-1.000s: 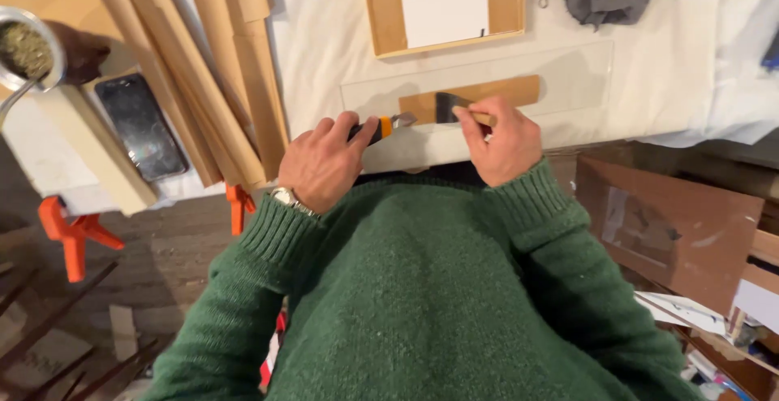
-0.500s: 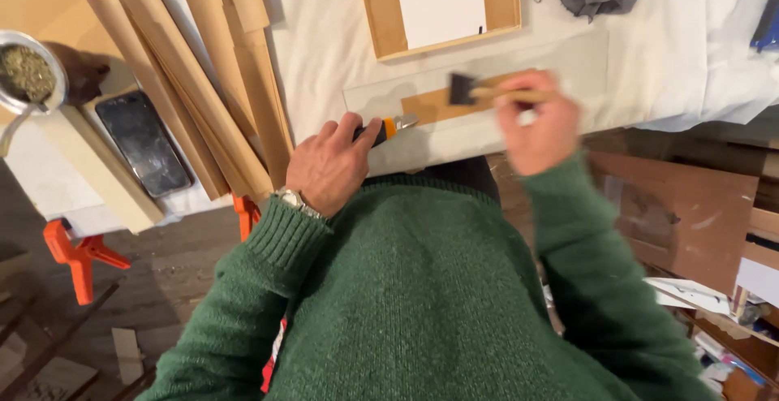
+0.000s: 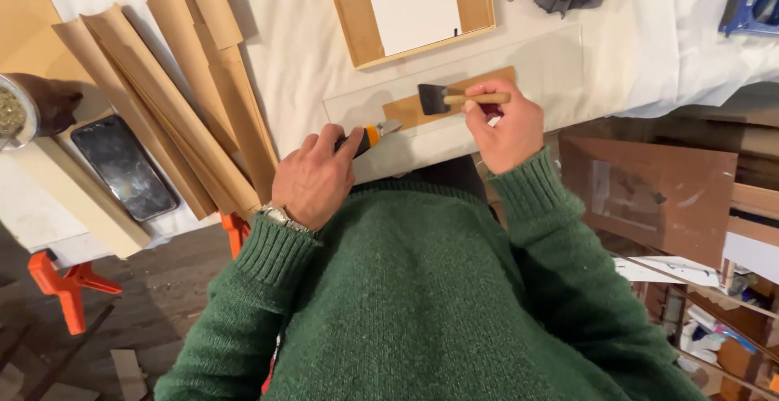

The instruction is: Assembling a picture frame by applying adhesive strips and positioning frame components on a glass surface.

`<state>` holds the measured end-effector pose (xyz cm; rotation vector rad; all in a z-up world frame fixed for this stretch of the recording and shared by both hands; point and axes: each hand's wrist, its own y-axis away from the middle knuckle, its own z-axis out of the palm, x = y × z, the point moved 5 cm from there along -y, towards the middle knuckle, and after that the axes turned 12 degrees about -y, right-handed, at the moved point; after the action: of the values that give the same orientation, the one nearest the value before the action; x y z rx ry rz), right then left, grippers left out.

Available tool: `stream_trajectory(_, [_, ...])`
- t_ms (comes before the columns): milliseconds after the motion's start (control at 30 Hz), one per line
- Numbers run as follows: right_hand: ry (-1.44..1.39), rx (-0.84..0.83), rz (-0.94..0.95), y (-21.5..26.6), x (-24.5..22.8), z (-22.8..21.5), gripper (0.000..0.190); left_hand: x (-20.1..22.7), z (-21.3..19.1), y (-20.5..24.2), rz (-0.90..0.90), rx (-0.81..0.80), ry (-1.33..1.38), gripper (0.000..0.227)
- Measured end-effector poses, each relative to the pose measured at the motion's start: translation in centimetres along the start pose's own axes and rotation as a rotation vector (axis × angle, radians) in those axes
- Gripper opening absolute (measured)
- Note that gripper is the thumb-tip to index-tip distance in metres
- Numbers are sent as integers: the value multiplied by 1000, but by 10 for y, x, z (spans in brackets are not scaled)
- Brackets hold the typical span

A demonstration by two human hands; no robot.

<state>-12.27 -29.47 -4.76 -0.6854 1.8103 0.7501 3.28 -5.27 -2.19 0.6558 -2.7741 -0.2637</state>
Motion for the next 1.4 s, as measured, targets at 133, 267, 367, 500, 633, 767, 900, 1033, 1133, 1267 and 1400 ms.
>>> stream_trajectory(133, [279,168,2,-11,29,-56,7,0,2,-6,8,-12,4,49])
stream_trajectory(267, [179,199,-148,-2,18,-57,5,0,1,-1,-4,-26,-1,49])
stream_trajectory(367, [118,44,-108,8,11,-3,2,1,-2,-7,-16,-34,8,49])
stream_trajectory(500, [342,233,95,10,45,-65,13,2,0,-5,-12,-43,-3,48])
stream_trajectory(633, [121,269,-77,19,26,-56,9,4,-3,-8,-14,-52,6,51])
stream_trajectory(767, [91,133,42,17,26,-36,10,5,-1,-9,-38,-80,3,51])
stream_trajectory(900, [372,369,-100,27,33,-113,6,8,-8,-8,-44,-59,-13,49])
stream_trajectory(1033, [364,325,-186,46,-1,-110,9,17,-41,-25,-26,-9,-14,49])
stream_trajectory(1133, [281,145,-157,63,-34,-64,5,35,-52,-56,81,54,-20,45])
stream_trajectory(1267, [198,23,-140,81,-51,-14,10,79,-31,-132,435,89,-121,34])
stream_trajectory(1400, [305,15,-224,70,-33,-5,15,115,-1,-191,696,110,-246,13])
